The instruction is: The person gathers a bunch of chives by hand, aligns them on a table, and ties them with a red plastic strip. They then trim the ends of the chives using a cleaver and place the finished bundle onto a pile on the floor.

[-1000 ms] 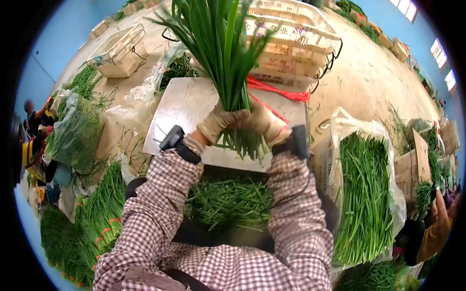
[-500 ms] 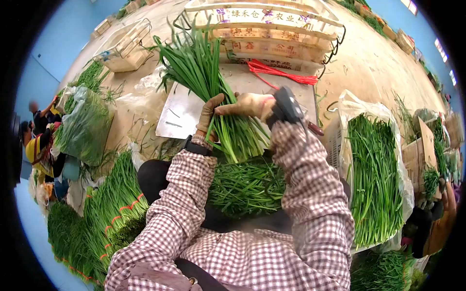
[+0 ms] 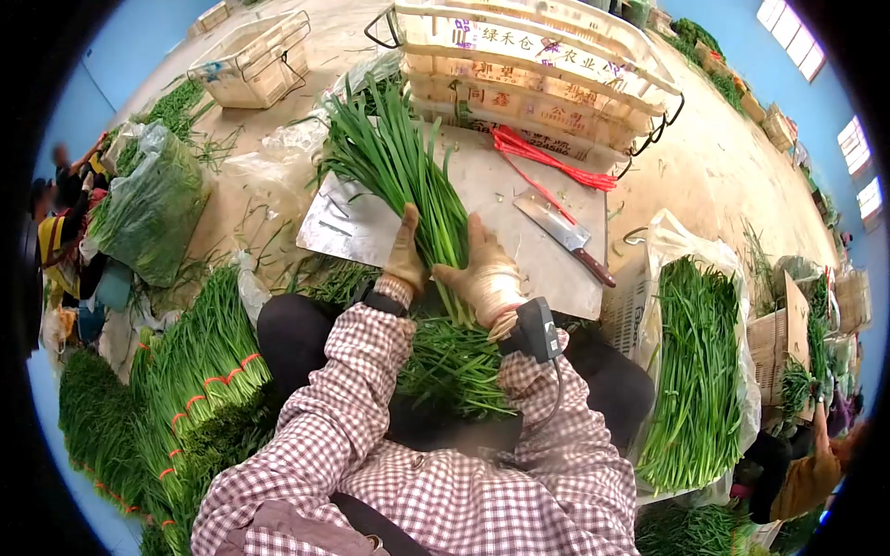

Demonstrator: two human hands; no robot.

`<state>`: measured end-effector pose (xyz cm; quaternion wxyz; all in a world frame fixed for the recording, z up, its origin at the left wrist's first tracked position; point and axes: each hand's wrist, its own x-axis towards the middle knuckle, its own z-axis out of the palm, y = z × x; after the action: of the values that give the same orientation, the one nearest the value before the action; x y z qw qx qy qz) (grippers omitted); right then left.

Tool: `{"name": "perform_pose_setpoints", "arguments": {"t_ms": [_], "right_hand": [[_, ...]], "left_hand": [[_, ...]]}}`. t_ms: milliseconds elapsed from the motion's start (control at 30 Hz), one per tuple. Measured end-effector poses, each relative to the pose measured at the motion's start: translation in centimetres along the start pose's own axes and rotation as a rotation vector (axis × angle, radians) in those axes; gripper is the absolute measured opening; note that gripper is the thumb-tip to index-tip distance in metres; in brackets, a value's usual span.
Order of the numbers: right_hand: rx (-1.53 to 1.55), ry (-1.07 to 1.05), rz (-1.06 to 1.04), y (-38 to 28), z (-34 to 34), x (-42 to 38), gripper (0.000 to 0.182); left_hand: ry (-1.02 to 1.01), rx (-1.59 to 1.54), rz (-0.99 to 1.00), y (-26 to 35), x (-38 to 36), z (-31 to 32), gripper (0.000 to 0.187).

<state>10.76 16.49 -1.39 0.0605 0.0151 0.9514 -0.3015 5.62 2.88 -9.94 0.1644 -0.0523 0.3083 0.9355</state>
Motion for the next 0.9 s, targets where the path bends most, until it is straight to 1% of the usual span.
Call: {"name": "perform_pose_setpoints", "arguments": {"t_ms": [33,67,100,133,167,200,267,300,333,400,433,467,500,533,567,600,633,667,700,733,800,833,867,900], "right_hand": [[0.000,-0.027,0.025,-0.3,0.1,0.0,0.095],[-0.002,-0.050,0.053,-0.5,0.0,0.0,0.091],[0.028,-0.126,0.030,-1.0,-0.5,-0.2,0.082],[-0.076,-0.096,-0.019,-0.3,0.8,0.1,0.081],[-0.198,-0.082,-0.056,-0.2,1.6,0.1,0.082],[-0.317,-0.071,-0.091,-0.3,2.2,0.0,0.083],[-0.434,-0.093,-0.122,-1.1,2.9,0.0,0.085],[-0.478,-0.141,-0.128,-1.6,3.1,0.3,0.086],[-0.525,-0.110,-0.172,-1.6,3.6,0.3,0.088],[-0.576,-0.235,-0.186,-2.6,2.9,0.8,0.094],[-0.483,-0.270,-0.252,-2.8,1.5,1.4,0.092],[-0.388,-0.306,-0.318,-2.6,-0.3,2.0,0.090],[-0.085,-0.314,-0.323,-1.5,-2.2,3.0,0.076],[0.281,-0.344,-0.170,0.1,-3.2,5.1,0.061],[0.397,-0.228,-0.164,3.2,-2.0,8.8,0.052],[0.311,-0.074,-0.134,4.8,-2.6,12.1,0.043],[0.378,-0.035,-0.017,7.4,-2.7,15.6,0.040],[0.358,0.227,-0.093,13.0,0.3,20.7,0.027],[0.231,0.210,0.037,13.7,-0.7,22.8,0.028],[0.271,0.128,0.049,14.1,-1.0,24.7,0.033],[-0.118,0.104,0.109,13.5,-1.4,28.2,0.032],[-0.267,0.082,0.128,13.0,-1.3,29.6,0.030],[-0.373,0.063,0.119,12.4,-1.0,30.9,0.028],[-0.462,0.039,0.101,11.9,-0.5,32.0,0.026]], "left_hand": [[-0.009,0.030,0.000,0.2,-1.0,0.4,0.093],[-0.064,-0.034,-0.047,-0.2,-0.8,-0.5,0.087],[-0.041,-0.016,-0.058,-0.7,-0.8,-1.2,0.084],[-0.022,0.000,-0.069,-0.9,-0.9,-1.4,0.081],[0.000,-0.065,-0.134,-1.2,-0.6,-2.3,0.074],[0.001,-0.079,-0.125,-1.7,-0.5,-3.1,0.068],[0.022,-0.042,-0.113,-1.8,-0.8,-3.5,0.067],[0.004,-0.078,-0.101,-2.0,-0.2,-3.8,0.063],[-0.047,-0.099,-0.196,-1.8,0.6,-5.0,0.058],[-0.049,0.117,0.150,-3.0,0.1,-7.7,0.042],[0.084,-0.140,-0.104,-0.5,-0.6,-4.3,0.039],[0.067,-0.141,-0.058,0.1,-0.8,-4.1,0.037],[0.060,-0.176,-0.010,0.9,-1.1,-3.7,0.037],[0.055,-0.213,0.039,1.6,-1.0,-3.6,0.036],[0.006,-0.286,0.115,2.0,-0.5,-4.3,0.036],[-0.048,-0.338,0.217,2.1,0.2,-5.4,0.040],[-0.089,-0.399,0.289,2.8,0.3,-5.3,0.041],[-0.134,-0.459,0.363,3.8,0.2,-4.8,0.043],[-0.141,-0.470,0.418,4.2,0.3,-5.0,0.044],[-0.144,-0.483,0.473,4.5,0.3,-5.5,0.045],[-0.164,-0.458,0.514,5.0,0.8,-6.1,0.043],[-0.137,-0.436,0.501,5.1,0.9,-6.2,0.042],[-0.110,-0.415,0.485,5.2,1.1,-6.3,0.042],[-0.141,-0.393,0.483,5.2,1.5,-6.7,0.040]]}}
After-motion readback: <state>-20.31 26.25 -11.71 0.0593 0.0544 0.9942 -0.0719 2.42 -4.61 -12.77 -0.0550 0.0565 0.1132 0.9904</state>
